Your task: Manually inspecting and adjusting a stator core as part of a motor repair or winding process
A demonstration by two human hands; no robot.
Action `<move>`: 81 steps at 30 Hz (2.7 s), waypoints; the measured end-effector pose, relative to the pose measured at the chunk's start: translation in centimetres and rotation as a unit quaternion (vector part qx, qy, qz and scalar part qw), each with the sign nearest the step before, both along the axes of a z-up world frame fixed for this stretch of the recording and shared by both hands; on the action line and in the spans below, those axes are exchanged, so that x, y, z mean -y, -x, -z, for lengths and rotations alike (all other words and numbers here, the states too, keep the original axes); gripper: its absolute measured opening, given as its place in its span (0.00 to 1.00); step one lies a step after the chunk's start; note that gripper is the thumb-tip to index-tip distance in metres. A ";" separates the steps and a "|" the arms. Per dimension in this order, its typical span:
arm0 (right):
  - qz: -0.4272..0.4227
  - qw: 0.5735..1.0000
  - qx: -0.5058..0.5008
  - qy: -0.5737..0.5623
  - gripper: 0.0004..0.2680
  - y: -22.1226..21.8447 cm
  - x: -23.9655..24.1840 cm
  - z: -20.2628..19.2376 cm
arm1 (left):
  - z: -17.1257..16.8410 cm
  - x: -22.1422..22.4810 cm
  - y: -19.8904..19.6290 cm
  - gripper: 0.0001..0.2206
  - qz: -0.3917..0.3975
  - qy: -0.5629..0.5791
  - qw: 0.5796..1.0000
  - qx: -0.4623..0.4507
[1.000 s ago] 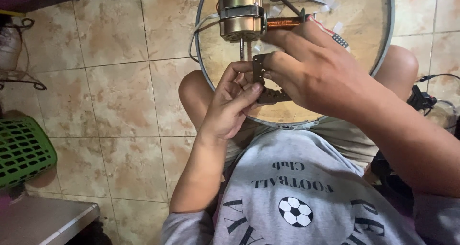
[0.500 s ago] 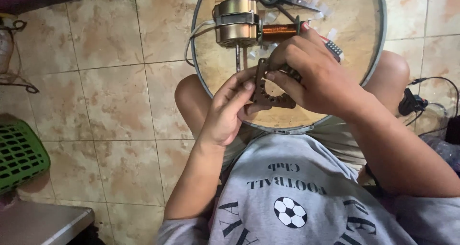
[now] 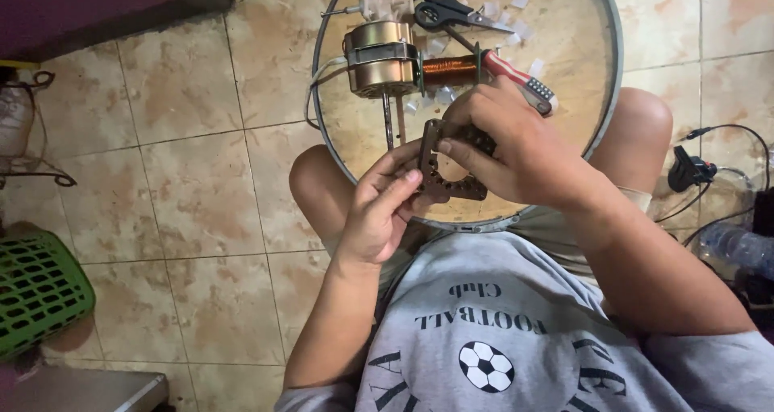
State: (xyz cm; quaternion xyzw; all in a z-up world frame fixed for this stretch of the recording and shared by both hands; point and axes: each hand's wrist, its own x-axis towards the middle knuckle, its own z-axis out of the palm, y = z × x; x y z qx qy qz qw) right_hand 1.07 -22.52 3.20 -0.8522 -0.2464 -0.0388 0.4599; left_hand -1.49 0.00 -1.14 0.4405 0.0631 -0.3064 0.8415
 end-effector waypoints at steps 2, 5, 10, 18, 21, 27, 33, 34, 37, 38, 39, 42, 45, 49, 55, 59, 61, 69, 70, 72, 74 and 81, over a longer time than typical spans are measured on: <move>-0.002 1.000 0.004 0.003 0.05 0.1 -0.1 -0.1 | 0.3 0.1 0.4 0.19 -0.012 0.011 1.000 -0.007; -0.009 1.000 0.004 0.012 0.04 0.4 -0.1 -0.4 | 0.4 0.3 0.8 0.16 -0.026 0.017 0.999 -0.017; -0.016 0.999 0.029 0.018 0.04 0.5 -0.5 -0.7 | 0.2 0.1 1.2 0.13 -0.042 0.022 0.999 -0.002; 0.003 0.998 0.060 0.027 0.05 0.7 -1.8 -1.4 | -1.0 -0.9 0.6 0.13 -0.038 0.001 0.999 0.028; 0.004 0.998 0.048 0.036 0.05 0.3 -1.5 -1.0 | -1.0 -1.2 -0.5 0.14 -0.006 -0.009 0.999 0.051; -0.004 0.998 0.066 0.024 0.04 -3.1 -0.8 -1.2 | -4.0 0.1 -4.6 0.08 0.019 -0.126 0.983 0.132; 0.036 0.999 0.018 -0.026 0.04 -6.6 -0.9 0.5 | -0.3 -0.5 -6.9 0.18 -0.026 -0.056 0.983 0.171; 0.032 0.999 0.019 -0.030 0.04 -6.7 -1.2 1.4 | 0.4 -0.4 -6.8 0.18 -0.029 -0.060 0.983 0.172; 0.106 0.985 0.004 -0.139 0.08 -7.1 -2.0 3.5 | 1.6 -0.2 -6.7 0.21 -0.088 0.021 0.985 0.148; 0.118 0.979 -0.005 -0.165 0.06 -7.1 -2.1 4.0 | 1.6 -0.1 -6.8 0.23 -0.085 0.011 0.983 0.163; 0.131 0.973 -0.014 -0.191 0.05 -7.1 -2.2 4.5 | 1.6 0.1 -6.8 0.25 -0.082 0.001 0.980 0.179; 0.132 0.966 -0.002 -0.221 0.04 -6.9 -2.2 4.1 | -0.8 1.4 -7.0 0.24 -0.096 0.019 0.980 0.173; 0.135 0.965 -0.027 -0.224 0.04 -6.6 -1.8 3.7 | 0.1 1.1 -7.2 0.24 -0.091 0.035 0.982 0.160; 0.141 0.962 -0.051 -0.230 0.03 -6.2 -1.4 4.1 | 0.3 1.2 -6.9 0.24 -0.098 0.043 0.984 0.143; 0.129 0.952 -0.085 -0.265 0.03 -5.7 -1.3 3.3 | -1.2 1.9 -6.8 0.24 -0.102 0.079 0.982 0.136; 0.123 0.937 -0.114 -0.305 0.02 -5.4 -1.8 2.9 | -0.9 1.9 -6.5 0.24 -0.103 0.090 0.985 0.109; 0.123 0.937 -0.118 -0.303 0.03 -5.5 -1.7 2.5 | -0.3 1.4 -6.3 0.24 -0.105 0.093 0.985 0.103; -0.088 0.996 0.026 -0.014 0.06 -7.6 1.0 -0.7 | -3.2 -0.7 -7.8 0.16 0.097 -0.110 0.985 0.090; -0.086 0.996 0.028 -0.013 0.06 -7.7 0.9 -1.1 | -3.5 -0.5 -7.9 0.16 0.098 -0.110 0.985 0.092; -0.112 0.993 0.038 -0.004 0.06 -8.0 0.9 -2.1 | -4.1 -0.2 -7.9 0.18 0.072 -0.105 0.989 0.079; -0.111 0.992 0.054 -0.008 0.06 -8.0 1.2 -2.7 | -5.6 -0.2 -8.5 0.15 0.099 -0.114 0.985 0.086; -0.125 0.989 0.031 -0.074 0.04 -8.5 0.9 -3.3 | -5.4 0.0 -8.3 0.17 0.093 -0.035 0.988 0.119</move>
